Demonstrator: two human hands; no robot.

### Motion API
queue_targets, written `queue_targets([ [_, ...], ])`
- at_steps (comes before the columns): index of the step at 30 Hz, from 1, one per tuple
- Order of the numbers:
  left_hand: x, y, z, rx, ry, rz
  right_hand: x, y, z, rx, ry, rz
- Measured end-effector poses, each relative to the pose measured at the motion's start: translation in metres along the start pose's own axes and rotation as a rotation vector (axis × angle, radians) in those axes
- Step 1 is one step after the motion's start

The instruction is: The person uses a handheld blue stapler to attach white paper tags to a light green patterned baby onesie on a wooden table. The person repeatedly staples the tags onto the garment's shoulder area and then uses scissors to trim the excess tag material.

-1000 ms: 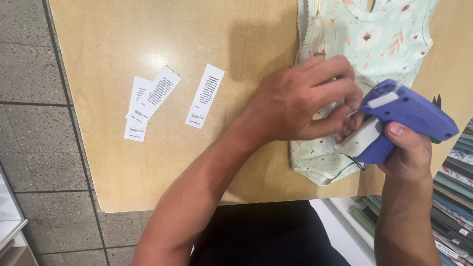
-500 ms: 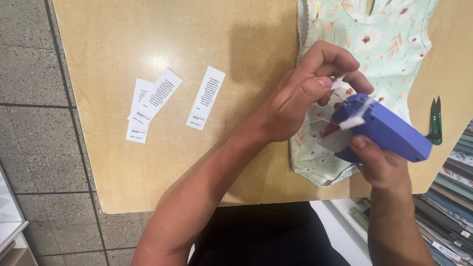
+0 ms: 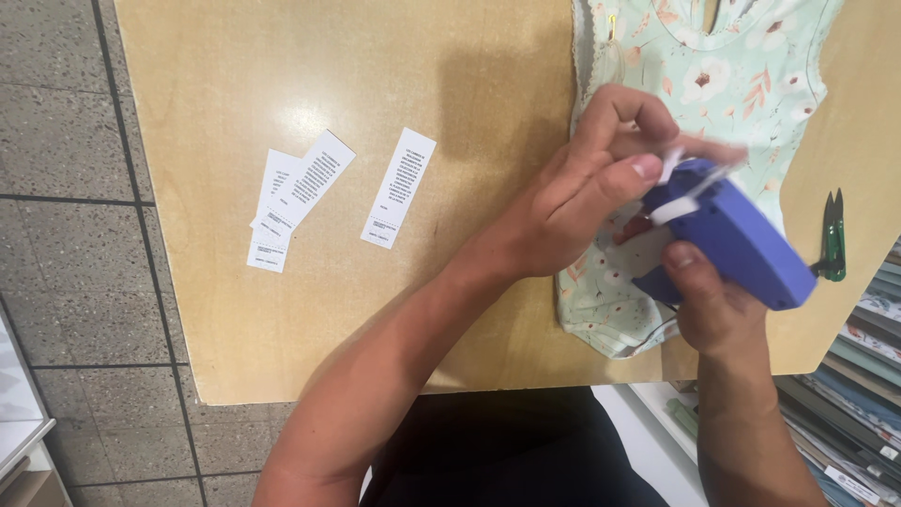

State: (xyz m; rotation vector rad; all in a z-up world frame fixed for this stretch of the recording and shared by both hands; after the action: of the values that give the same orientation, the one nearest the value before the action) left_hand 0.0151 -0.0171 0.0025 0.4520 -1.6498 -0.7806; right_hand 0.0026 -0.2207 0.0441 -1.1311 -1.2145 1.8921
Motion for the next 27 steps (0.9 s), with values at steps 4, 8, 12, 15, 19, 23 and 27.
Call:
queue_targets([
  [4, -0.031, 0.024, -0.006, 0.329, 0.521, -1.055, -0.004, -0.004, 0.001, 0.156, 0.144, -0.28],
  [8, -0.035, 0.02, -0.012, -0.048, 0.594, -1.389, -0.005, -0.005, -0.015, 0.084, 0.06, -0.17],
  [12, -0.033, 0.016, -0.015, -0.023, 0.57, -1.527, 0.005, -0.012, -0.03, 0.102, 0.038, -0.202],
  [15, -0.034, 0.017, -0.013, 0.028, 0.553, -1.452, 0.01, -0.014, -0.038, 0.132, 0.044, -0.177],
  [19, -0.033, 0.026, -0.011, 0.057, 0.519, -1.301, 0.014, -0.021, -0.053, 0.162, 0.01, -0.183],
  [23, -0.032, 0.027, -0.014, 0.001, 0.519, -1.29, 0.013, -0.02, -0.051, 0.206, 0.026, -0.205],
  [27, -0.035, 0.027, -0.016, -0.071, 0.504, -1.191, 0.016, -0.02, -0.049, 0.18, 0.014, -0.282],
])
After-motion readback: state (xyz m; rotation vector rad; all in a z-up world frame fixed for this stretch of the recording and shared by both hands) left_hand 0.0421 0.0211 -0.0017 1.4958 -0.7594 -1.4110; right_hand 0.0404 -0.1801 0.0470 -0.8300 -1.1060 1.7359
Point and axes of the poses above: each hand's wrist, its own z-axis away from the middle knuckle, its own x-axis out of the palm, y = z × x, the point moved 2 cm from there along -z, towards the middle knuckle, and after that the axes turned 2 degrees about -x, right-handed, at the moved point
